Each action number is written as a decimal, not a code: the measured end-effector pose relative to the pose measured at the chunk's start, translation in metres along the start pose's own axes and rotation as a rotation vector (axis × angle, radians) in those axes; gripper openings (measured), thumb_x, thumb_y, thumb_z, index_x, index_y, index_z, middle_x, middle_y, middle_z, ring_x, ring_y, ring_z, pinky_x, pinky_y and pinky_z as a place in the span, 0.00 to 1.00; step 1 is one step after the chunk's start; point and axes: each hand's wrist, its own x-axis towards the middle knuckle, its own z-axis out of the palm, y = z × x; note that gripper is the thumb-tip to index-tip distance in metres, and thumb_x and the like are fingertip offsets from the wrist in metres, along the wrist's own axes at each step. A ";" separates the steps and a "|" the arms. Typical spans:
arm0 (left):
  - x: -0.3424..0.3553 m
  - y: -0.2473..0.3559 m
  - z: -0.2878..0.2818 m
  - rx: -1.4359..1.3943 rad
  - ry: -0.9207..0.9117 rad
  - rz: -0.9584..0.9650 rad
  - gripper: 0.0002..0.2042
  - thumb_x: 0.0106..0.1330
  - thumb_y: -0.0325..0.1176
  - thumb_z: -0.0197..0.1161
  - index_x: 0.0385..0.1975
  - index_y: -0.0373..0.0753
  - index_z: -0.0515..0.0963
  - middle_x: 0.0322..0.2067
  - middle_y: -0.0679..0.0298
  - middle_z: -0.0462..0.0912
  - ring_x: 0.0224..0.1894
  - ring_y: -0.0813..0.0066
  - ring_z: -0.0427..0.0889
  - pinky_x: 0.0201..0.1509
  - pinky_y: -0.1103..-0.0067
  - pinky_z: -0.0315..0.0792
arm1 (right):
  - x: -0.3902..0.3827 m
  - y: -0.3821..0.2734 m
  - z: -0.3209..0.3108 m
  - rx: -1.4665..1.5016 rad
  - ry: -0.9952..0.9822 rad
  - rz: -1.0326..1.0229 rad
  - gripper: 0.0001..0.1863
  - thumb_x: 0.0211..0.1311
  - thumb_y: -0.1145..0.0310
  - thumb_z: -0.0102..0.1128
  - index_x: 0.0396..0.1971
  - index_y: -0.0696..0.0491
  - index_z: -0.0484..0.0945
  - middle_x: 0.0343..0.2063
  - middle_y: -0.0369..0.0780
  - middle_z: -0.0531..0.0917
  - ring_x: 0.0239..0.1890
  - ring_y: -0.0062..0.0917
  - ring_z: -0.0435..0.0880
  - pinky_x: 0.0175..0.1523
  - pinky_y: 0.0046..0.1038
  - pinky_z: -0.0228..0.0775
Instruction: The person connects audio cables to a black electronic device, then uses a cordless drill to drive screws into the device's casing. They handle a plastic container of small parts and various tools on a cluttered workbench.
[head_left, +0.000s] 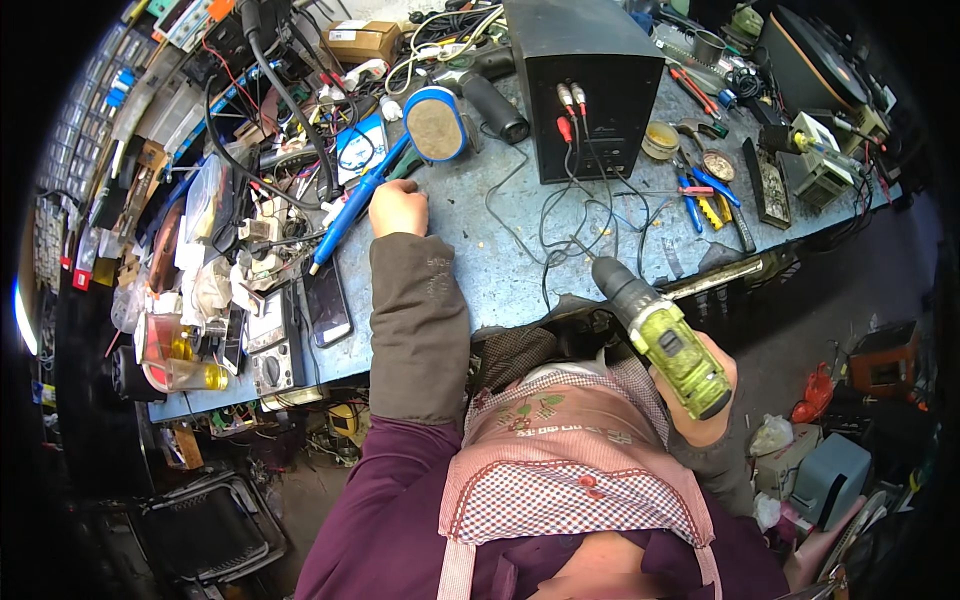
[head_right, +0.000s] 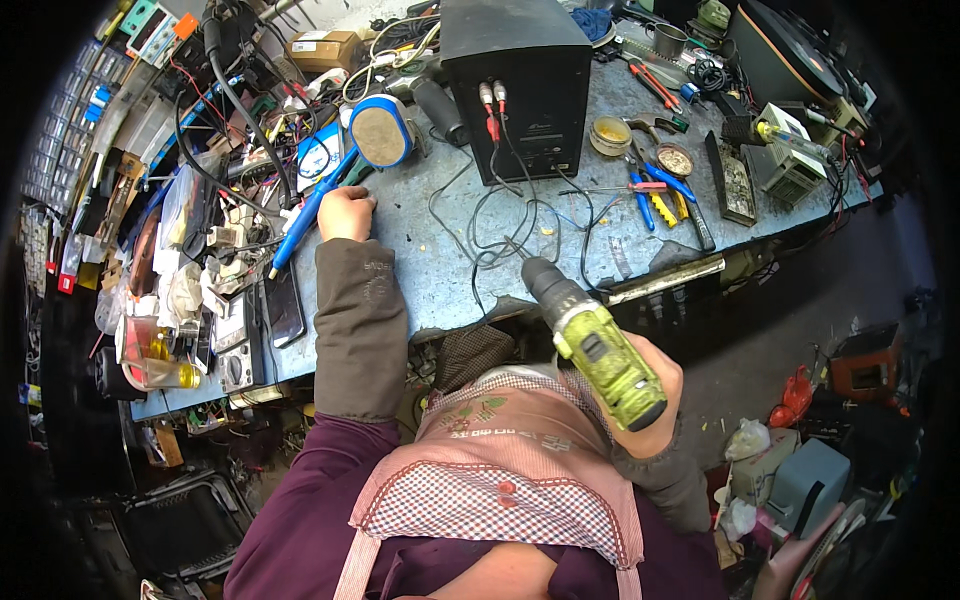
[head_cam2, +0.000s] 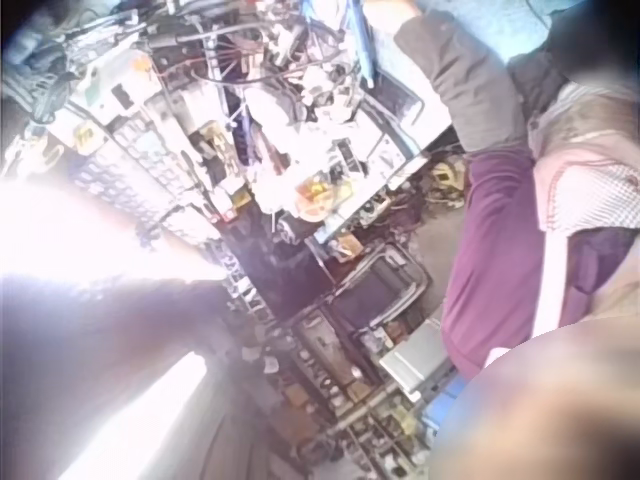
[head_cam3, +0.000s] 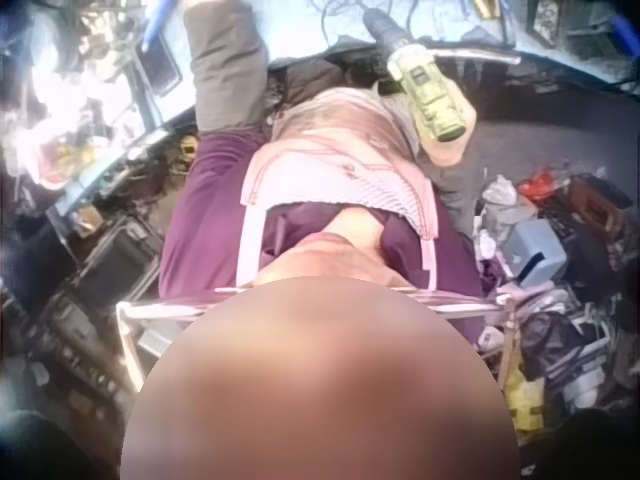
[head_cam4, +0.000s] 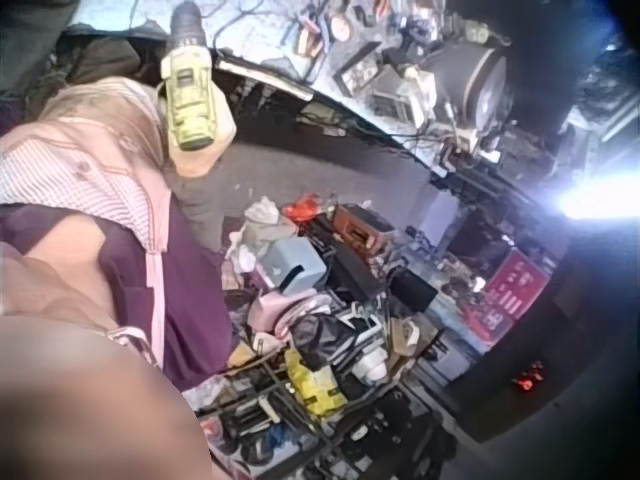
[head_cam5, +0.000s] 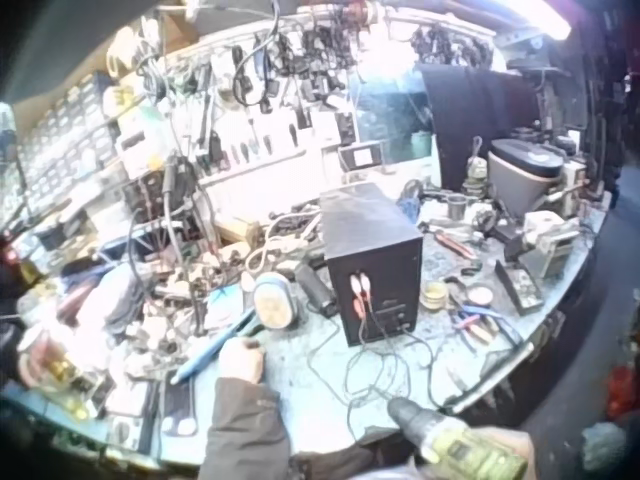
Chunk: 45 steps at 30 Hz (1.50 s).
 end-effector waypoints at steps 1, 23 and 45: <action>0.001 -0.005 -0.001 -0.005 0.000 -0.003 0.16 0.61 0.33 0.75 0.47 0.33 0.92 0.45 0.45 0.93 0.51 0.48 0.92 0.60 0.63 0.82 | -0.008 0.009 0.000 0.032 -0.009 0.028 0.21 0.58 0.76 0.78 0.50 0.64 0.84 0.39 0.44 0.91 0.39 0.27 0.90 0.48 0.30 0.80; 0.031 0.004 0.013 0.284 0.079 0.052 0.15 0.66 0.42 0.75 0.42 0.37 0.93 0.39 0.44 0.92 0.46 0.45 0.92 0.55 0.58 0.84 | -0.036 0.058 0.010 0.286 0.060 0.228 0.19 0.60 0.79 0.72 0.52 0.64 0.85 0.42 0.43 0.92 0.43 0.24 0.90 0.52 0.29 0.82; -0.135 0.259 -0.019 -1.490 -0.766 -0.147 0.10 0.77 0.28 0.71 0.52 0.31 0.84 0.41 0.57 0.91 0.39 0.73 0.91 0.41 0.78 0.88 | 0.011 -0.010 -0.025 0.010 0.263 -0.102 0.16 0.64 0.75 0.68 0.51 0.58 0.89 0.43 0.44 0.92 0.43 0.35 0.93 0.51 0.35 0.83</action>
